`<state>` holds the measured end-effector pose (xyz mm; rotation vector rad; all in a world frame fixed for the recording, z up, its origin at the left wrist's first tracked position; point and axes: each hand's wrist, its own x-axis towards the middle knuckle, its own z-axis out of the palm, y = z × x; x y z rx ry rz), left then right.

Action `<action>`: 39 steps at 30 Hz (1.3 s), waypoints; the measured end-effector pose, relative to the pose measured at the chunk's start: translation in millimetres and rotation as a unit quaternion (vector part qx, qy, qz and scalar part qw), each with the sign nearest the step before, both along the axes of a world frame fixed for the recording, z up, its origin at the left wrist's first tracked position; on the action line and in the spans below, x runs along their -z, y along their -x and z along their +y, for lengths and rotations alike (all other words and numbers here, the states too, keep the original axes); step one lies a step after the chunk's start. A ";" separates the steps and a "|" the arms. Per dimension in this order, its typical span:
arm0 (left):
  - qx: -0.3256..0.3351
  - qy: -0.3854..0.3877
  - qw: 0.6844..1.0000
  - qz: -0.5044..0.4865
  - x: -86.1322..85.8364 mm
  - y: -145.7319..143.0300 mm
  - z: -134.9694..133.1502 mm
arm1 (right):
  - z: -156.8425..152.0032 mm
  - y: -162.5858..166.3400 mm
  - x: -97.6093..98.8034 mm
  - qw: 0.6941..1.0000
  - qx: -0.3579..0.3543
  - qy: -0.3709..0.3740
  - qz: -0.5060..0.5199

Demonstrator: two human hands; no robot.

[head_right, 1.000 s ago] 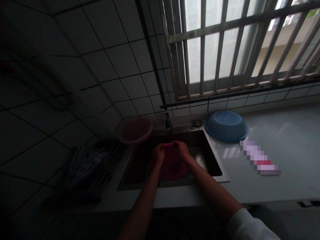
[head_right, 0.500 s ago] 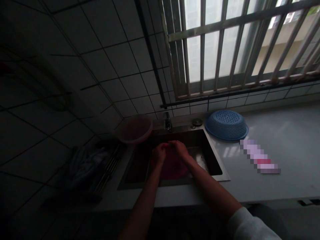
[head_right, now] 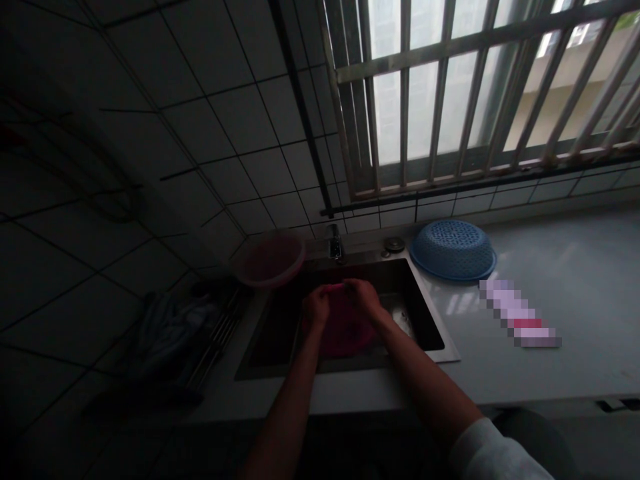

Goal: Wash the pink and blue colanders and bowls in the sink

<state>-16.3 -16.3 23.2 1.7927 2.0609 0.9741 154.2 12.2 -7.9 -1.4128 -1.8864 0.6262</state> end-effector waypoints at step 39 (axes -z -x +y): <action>-0.057 -0.005 0.997 -0.045 -1.3 0.4 1.8 | 8.0 -18.2 1.6 0.998 0.066 -0.004 0.021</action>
